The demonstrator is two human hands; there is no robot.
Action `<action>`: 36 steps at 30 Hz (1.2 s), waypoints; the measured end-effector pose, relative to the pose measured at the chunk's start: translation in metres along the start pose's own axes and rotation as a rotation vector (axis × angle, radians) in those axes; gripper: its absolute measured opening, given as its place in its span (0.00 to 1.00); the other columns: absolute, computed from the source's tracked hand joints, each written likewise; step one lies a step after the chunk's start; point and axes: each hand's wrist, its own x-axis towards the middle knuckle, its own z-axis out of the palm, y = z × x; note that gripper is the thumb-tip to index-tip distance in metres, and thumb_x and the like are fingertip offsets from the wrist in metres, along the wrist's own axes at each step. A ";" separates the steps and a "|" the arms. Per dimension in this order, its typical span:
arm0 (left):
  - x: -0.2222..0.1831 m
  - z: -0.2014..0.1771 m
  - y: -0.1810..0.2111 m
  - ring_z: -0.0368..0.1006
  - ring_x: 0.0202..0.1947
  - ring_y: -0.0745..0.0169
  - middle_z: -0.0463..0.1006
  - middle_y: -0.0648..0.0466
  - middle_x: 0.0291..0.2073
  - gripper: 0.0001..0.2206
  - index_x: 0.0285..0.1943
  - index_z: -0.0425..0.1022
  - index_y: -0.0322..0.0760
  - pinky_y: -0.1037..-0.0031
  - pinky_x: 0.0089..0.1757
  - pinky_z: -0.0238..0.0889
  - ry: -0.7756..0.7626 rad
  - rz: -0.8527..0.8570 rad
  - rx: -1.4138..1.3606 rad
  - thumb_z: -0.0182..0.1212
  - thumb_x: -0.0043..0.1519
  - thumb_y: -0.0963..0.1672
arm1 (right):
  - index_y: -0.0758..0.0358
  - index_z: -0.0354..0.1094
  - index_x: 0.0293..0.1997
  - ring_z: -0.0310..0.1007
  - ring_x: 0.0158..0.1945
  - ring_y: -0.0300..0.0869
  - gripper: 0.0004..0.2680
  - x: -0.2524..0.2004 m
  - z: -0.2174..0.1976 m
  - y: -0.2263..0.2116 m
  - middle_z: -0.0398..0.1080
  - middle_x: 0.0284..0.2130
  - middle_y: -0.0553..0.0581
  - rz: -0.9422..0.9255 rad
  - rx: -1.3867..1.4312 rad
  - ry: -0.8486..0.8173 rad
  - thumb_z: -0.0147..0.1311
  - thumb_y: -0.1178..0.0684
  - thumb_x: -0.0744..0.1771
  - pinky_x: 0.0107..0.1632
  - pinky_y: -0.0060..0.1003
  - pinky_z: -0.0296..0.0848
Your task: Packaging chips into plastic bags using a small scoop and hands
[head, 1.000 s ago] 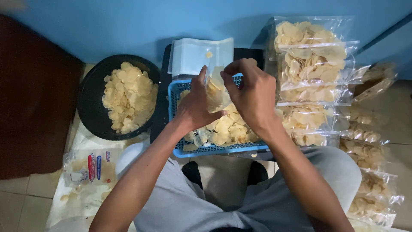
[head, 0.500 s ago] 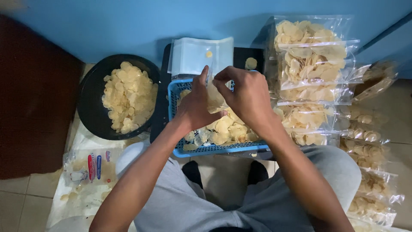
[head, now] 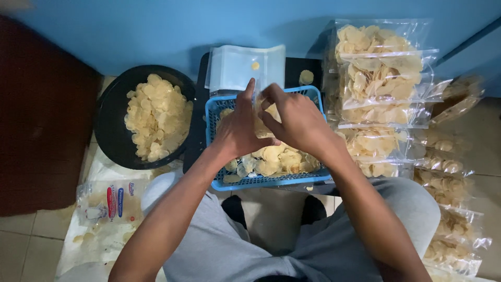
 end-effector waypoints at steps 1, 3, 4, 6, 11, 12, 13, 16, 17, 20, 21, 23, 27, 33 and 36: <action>0.000 -0.004 0.005 0.69 0.51 0.09 0.52 0.34 0.70 0.63 0.83 0.26 0.48 0.30 0.47 0.67 0.001 -0.001 0.000 0.79 0.49 0.55 | 0.65 0.64 0.51 0.76 0.43 0.70 0.11 0.001 0.000 0.001 0.77 0.41 0.66 -0.001 0.000 0.000 0.52 0.51 0.67 0.41 0.67 0.72; -0.001 -0.010 0.014 0.69 0.52 0.10 0.54 0.35 0.71 0.63 0.83 0.27 0.46 0.30 0.47 0.67 -0.003 -0.008 0.009 0.81 0.48 0.55 | 0.62 0.72 0.42 0.76 0.42 0.68 0.09 0.001 0.000 0.003 0.77 0.37 0.64 -0.065 -0.057 -0.001 0.51 0.48 0.69 0.41 0.64 0.74; 0.000 -0.008 0.012 0.69 0.52 0.10 0.54 0.35 0.71 0.63 0.83 0.27 0.46 0.30 0.47 0.67 -0.006 -0.009 0.008 0.81 0.48 0.55 | 0.62 0.72 0.42 0.76 0.42 0.68 0.09 0.001 0.003 0.006 0.77 0.37 0.64 -0.063 -0.056 -0.002 0.51 0.48 0.69 0.41 0.64 0.74; 0.002 -0.005 0.006 0.68 0.51 0.09 0.57 0.33 0.68 0.59 0.83 0.29 0.46 0.32 0.46 0.68 0.001 0.018 -0.030 0.79 0.51 0.50 | 0.62 0.77 0.46 0.76 0.34 0.69 0.11 0.002 0.011 0.012 0.74 0.44 0.64 -0.078 -0.112 0.000 0.53 0.46 0.68 0.39 0.63 0.76; 0.002 0.002 -0.006 0.71 0.50 0.11 0.55 0.34 0.69 0.60 0.82 0.25 0.46 0.32 0.47 0.70 0.006 -0.015 0.002 0.78 0.51 0.52 | 0.67 0.76 0.46 0.76 0.34 0.65 0.12 0.001 -0.002 0.017 0.73 0.43 0.67 -0.137 0.079 0.115 0.55 0.47 0.69 0.40 0.60 0.75; 0.003 0.003 -0.011 0.72 0.49 0.12 0.56 0.32 0.68 0.61 0.82 0.25 0.46 0.33 0.46 0.70 0.027 -0.020 -0.007 0.78 0.50 0.53 | 0.66 0.77 0.47 0.77 0.32 0.58 0.11 0.000 -0.005 0.019 0.74 0.42 0.68 -0.140 0.222 0.219 0.55 0.48 0.70 0.41 0.55 0.76; 0.002 0.003 -0.009 0.72 0.49 0.12 0.56 0.32 0.68 0.61 0.82 0.25 0.46 0.33 0.46 0.70 0.027 -0.024 -0.010 0.78 0.50 0.53 | 0.66 0.77 0.47 0.77 0.32 0.58 0.11 -0.005 -0.006 0.028 0.74 0.42 0.68 -0.139 0.223 0.215 0.55 0.48 0.70 0.41 0.55 0.76; 0.004 -0.001 -0.006 0.71 0.52 0.12 0.58 0.32 0.68 0.61 0.83 0.27 0.45 0.34 0.48 0.71 0.070 -0.002 0.034 0.80 0.51 0.53 | 0.60 0.76 0.41 0.75 0.29 0.55 0.09 -0.010 -0.002 0.055 0.72 0.33 0.60 -0.031 0.193 0.408 0.55 0.47 0.73 0.34 0.45 0.69; 0.006 -0.001 -0.008 0.71 0.53 0.12 0.58 0.32 0.67 0.61 0.83 0.27 0.45 0.32 0.49 0.70 0.051 -0.023 0.019 0.80 0.50 0.53 | 0.61 0.78 0.43 0.75 0.36 0.65 0.10 -0.008 0.006 0.066 0.75 0.35 0.67 0.164 0.005 0.157 0.54 0.47 0.70 0.40 0.57 0.71; 0.007 -0.002 -0.005 0.71 0.54 0.13 0.59 0.32 0.67 0.61 0.82 0.27 0.45 0.30 0.50 0.69 0.014 -0.053 0.021 0.79 0.50 0.52 | 0.55 0.81 0.43 0.79 0.41 0.66 0.10 -0.004 0.067 0.124 0.79 0.34 0.68 0.364 -0.329 -0.177 0.55 0.47 0.65 0.44 0.61 0.77; 0.007 -0.003 -0.002 0.71 0.54 0.14 0.58 0.33 0.67 0.61 0.82 0.26 0.46 0.31 0.51 0.69 0.001 -0.066 0.039 0.79 0.50 0.51 | 0.49 0.82 0.41 0.83 0.39 0.58 0.08 -0.003 0.093 0.147 0.81 0.32 0.61 0.364 -0.477 -0.264 0.57 0.48 0.63 0.42 0.54 0.81; 0.007 -0.005 0.005 0.71 0.54 0.14 0.57 0.34 0.68 0.61 0.82 0.25 0.47 0.30 0.51 0.68 -0.005 -0.064 0.059 0.79 0.49 0.52 | 0.53 0.81 0.36 0.83 0.36 0.58 0.07 -0.004 0.126 0.172 0.80 0.30 0.61 0.347 -0.553 -0.236 0.55 0.50 0.63 0.38 0.52 0.80; -0.001 -0.007 0.004 0.69 0.55 0.11 0.55 0.33 0.70 0.60 0.82 0.26 0.48 0.29 0.51 0.66 0.015 -0.001 0.043 0.78 0.51 0.52 | 0.59 0.79 0.29 0.82 0.33 0.59 0.07 -0.001 0.138 0.179 0.78 0.26 0.61 0.299 -0.631 -0.151 0.52 0.55 0.63 0.33 0.51 0.79; -0.002 -0.006 -0.005 0.71 0.53 0.13 0.56 0.34 0.69 0.60 0.82 0.26 0.49 0.30 0.51 0.67 -0.007 -0.024 0.053 0.77 0.50 0.53 | 0.66 0.77 0.45 0.82 0.43 0.63 0.13 -0.003 0.127 0.157 0.80 0.37 0.66 0.354 -0.577 -0.343 0.63 0.48 0.62 0.44 0.57 0.80; 0.000 -0.003 -0.008 0.71 0.53 0.12 0.57 0.30 0.68 0.59 0.82 0.27 0.44 0.31 0.51 0.68 -0.012 0.012 0.045 0.78 0.51 0.51 | 0.68 0.77 0.45 0.81 0.43 0.64 0.15 -0.004 0.147 0.177 0.79 0.34 0.66 0.340 -0.584 -0.348 0.67 0.48 0.61 0.42 0.58 0.80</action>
